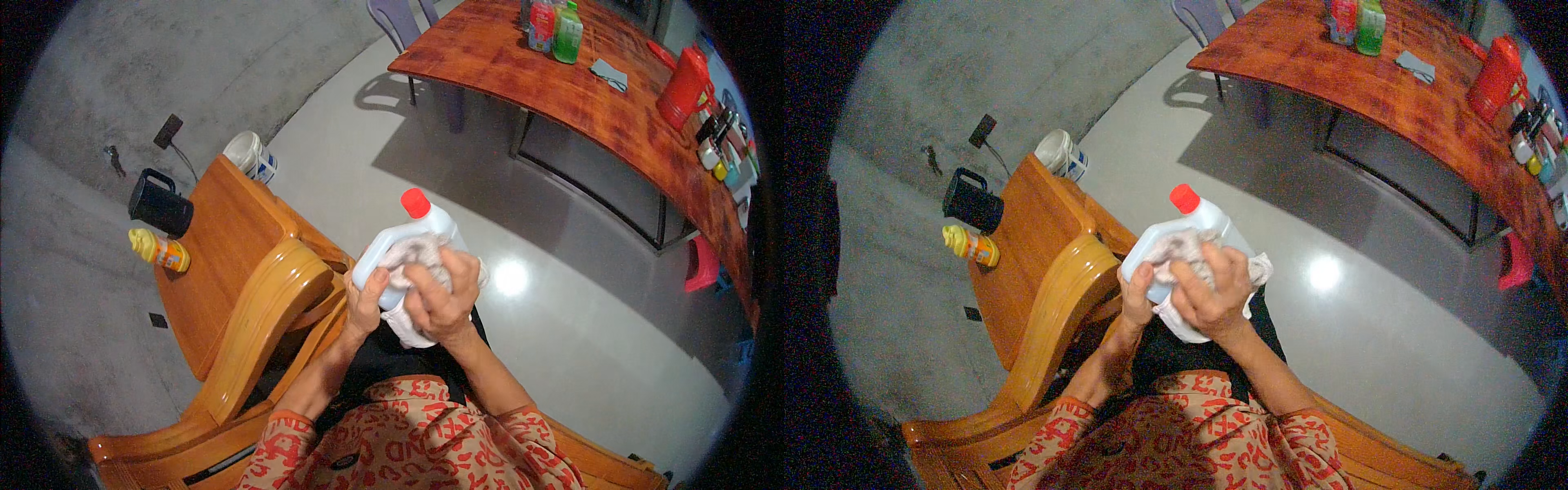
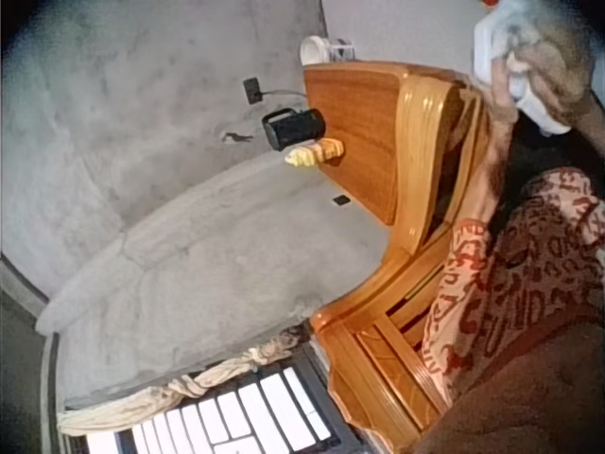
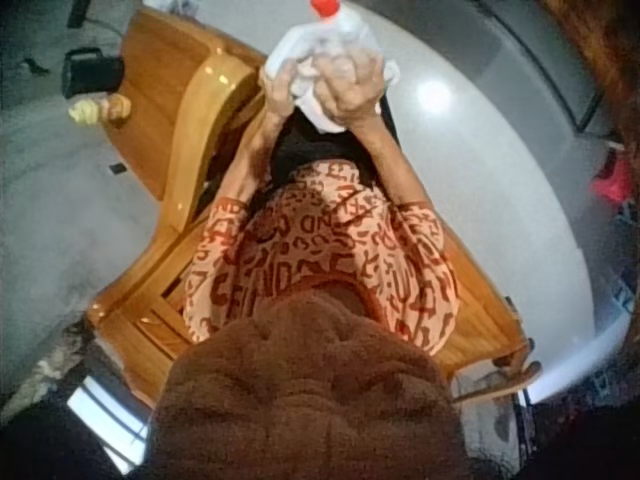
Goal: The person wipes a wooden bench and then cleans a window frame and screen using a white cloth. They stand on the bench to reach the upper sections of the window, wiping the metal frame and mesh screen thoroughly.
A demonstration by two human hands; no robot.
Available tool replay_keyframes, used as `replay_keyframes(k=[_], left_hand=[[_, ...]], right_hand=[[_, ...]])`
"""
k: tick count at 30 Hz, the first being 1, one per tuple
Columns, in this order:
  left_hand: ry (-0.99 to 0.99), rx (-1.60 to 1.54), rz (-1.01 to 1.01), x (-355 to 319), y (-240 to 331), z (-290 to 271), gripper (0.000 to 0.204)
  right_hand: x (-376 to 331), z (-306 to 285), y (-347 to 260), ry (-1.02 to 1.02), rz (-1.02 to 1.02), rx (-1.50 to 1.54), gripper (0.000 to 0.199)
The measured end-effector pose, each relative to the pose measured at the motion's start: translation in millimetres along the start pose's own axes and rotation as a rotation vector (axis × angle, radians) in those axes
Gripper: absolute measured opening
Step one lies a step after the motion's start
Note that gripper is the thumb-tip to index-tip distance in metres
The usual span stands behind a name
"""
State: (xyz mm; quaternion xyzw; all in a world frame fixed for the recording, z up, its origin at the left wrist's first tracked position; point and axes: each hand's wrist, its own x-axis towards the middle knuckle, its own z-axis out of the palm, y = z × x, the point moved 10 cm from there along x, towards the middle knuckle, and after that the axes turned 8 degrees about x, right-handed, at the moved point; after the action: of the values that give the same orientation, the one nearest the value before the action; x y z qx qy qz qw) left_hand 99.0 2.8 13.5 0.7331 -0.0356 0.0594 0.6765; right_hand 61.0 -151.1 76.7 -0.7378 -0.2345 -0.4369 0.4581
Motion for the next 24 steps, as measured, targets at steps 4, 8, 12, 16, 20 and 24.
replay_keyframes(k=[4,8,12,16,20,24], left_hand=[[0.020,-0.016,-0.008,-0.6,-6.0,2.1,0.063],[0.024,-0.023,-0.041,-1.6,-7.9,-2.8,0.066],[0.026,-0.052,-0.027,1.6,-7.2,-2.4,0.065],[0.043,-0.029,-0.015,1.9,-0.7,-0.8,0.064],[0.080,-0.015,0.007,1.8,2.9,-2.0,0.061],[0.020,-0.050,-0.024,3.2,-8.4,-3.9,0.051]], right_hand=[[-2.8,-5.6,42.1,0.077,0.214,0.016,0.031],[-28.3,-2.1,84.7,0.118,0.429,0.093,0.032],[-56.8,-5.0,125.8,0.129,0.576,0.080,0.029],[-70.3,-11.7,133.2,0.130,0.671,0.023,0.029],[-36.9,-4.0,57.6,0.074,0.327,-0.088,0.033],[-14.4,9.8,-23.0,0.011,0.022,-0.016,0.036]])
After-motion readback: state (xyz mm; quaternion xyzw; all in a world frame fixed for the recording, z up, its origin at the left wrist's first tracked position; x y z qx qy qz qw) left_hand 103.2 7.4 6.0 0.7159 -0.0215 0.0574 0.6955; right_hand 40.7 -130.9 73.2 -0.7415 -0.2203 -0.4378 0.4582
